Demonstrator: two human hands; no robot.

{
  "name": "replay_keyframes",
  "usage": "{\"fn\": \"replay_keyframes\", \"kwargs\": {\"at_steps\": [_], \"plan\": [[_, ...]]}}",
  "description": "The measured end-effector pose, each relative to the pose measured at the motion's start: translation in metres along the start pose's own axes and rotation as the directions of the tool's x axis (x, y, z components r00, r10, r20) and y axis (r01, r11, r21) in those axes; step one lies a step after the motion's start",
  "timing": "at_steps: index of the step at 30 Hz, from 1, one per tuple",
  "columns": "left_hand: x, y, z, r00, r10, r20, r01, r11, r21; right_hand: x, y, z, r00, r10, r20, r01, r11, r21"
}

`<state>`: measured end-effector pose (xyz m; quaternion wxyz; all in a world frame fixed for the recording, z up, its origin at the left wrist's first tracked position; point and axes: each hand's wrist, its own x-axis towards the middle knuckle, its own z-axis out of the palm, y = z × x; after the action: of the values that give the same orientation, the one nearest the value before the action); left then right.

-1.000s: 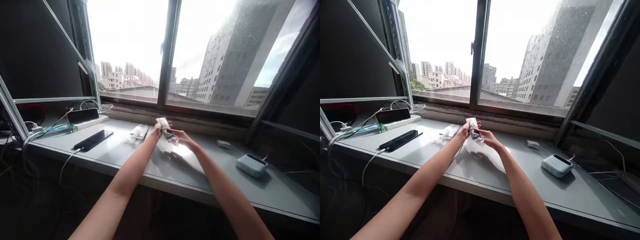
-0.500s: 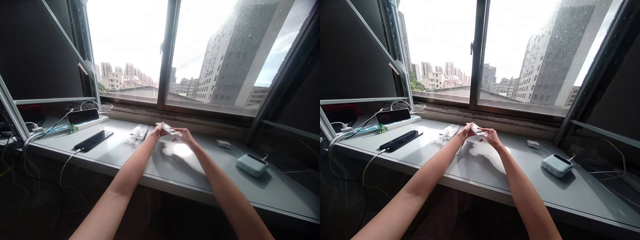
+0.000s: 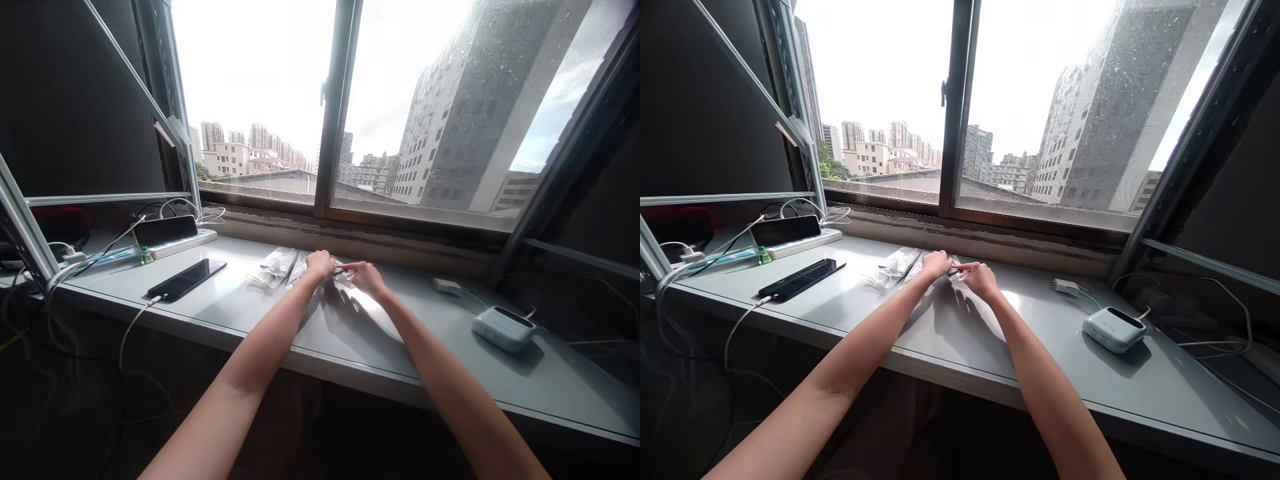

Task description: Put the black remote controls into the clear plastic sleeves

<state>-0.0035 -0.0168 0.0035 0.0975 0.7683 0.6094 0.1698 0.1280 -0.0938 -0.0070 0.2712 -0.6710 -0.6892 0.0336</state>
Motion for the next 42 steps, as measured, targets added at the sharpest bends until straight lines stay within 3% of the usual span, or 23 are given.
{"fn": "replay_keyframes", "kwargs": {"at_steps": [6, 10, 13, 16, 19, 23, 27, 34, 36, 39, 42], "plan": [[-0.002, 0.000, -0.002, 0.995, 0.021, -0.094, -0.013, 0.997, 0.082, 0.004, 0.007, 0.010, 0.987, -0.114, 0.113, 0.094, 0.981, 0.167], [0.004, -0.008, -0.005, 0.996, -0.003, 0.084, 0.010, 0.996, -0.084, 0.003, 0.007, 0.016, 0.968, -0.169, 0.185, 0.114, 0.954, 0.276], [0.008, -0.011, -0.003, 0.988, -0.018, 0.156, 0.045, 0.984, -0.170, -0.002, -0.001, 0.007, 0.965, -0.184, 0.189, 0.147, 0.970, 0.193], [0.008, -0.011, 0.007, 0.995, -0.009, 0.098, 0.034, 0.964, -0.264, -0.009, -0.009, -0.012, 0.963, -0.166, 0.213, 0.165, 0.986, 0.019], [0.007, -0.010, 0.017, 0.999, 0.044, -0.019, -0.048, 0.939, -0.340, -0.013, -0.012, -0.028, 0.948, -0.197, 0.251, 0.169, 0.977, 0.130], [0.006, -0.013, 0.020, 0.994, 0.103, -0.026, -0.106, 0.946, -0.307, -0.014, -0.011, -0.033, 0.890, -0.287, 0.354, 0.155, 0.921, 0.358], [0.006, -0.016, 0.016, 0.996, 0.086, -0.012, -0.085, 0.935, -0.343, -0.013, -0.010, -0.033, 0.814, -0.324, 0.483, 0.104, 0.898, 0.427], [0.007, -0.011, 0.021, 0.997, 0.078, 0.010, -0.067, 0.907, -0.416, -0.014, -0.008, -0.049, 0.684, -0.410, 0.604, 0.019, 0.837, 0.547], [0.006, -0.007, 0.023, 0.992, 0.122, 0.034, -0.102, 0.930, -0.352, -0.013, -0.003, -0.052, 0.735, -0.398, 0.549, 0.009, 0.816, 0.578], [0.004, -0.003, 0.026, 0.960, 0.234, 0.155, -0.203, 0.960, -0.194, -0.009, 0.010, -0.051, 0.876, -0.293, 0.384, 0.004, 0.799, 0.602], [0.004, -0.001, 0.027, 0.923, 0.315, 0.219, -0.275, 0.942, -0.193, -0.004, 0.023, -0.046, 0.909, -0.199, 0.367, -0.051, 0.820, 0.570]]}}
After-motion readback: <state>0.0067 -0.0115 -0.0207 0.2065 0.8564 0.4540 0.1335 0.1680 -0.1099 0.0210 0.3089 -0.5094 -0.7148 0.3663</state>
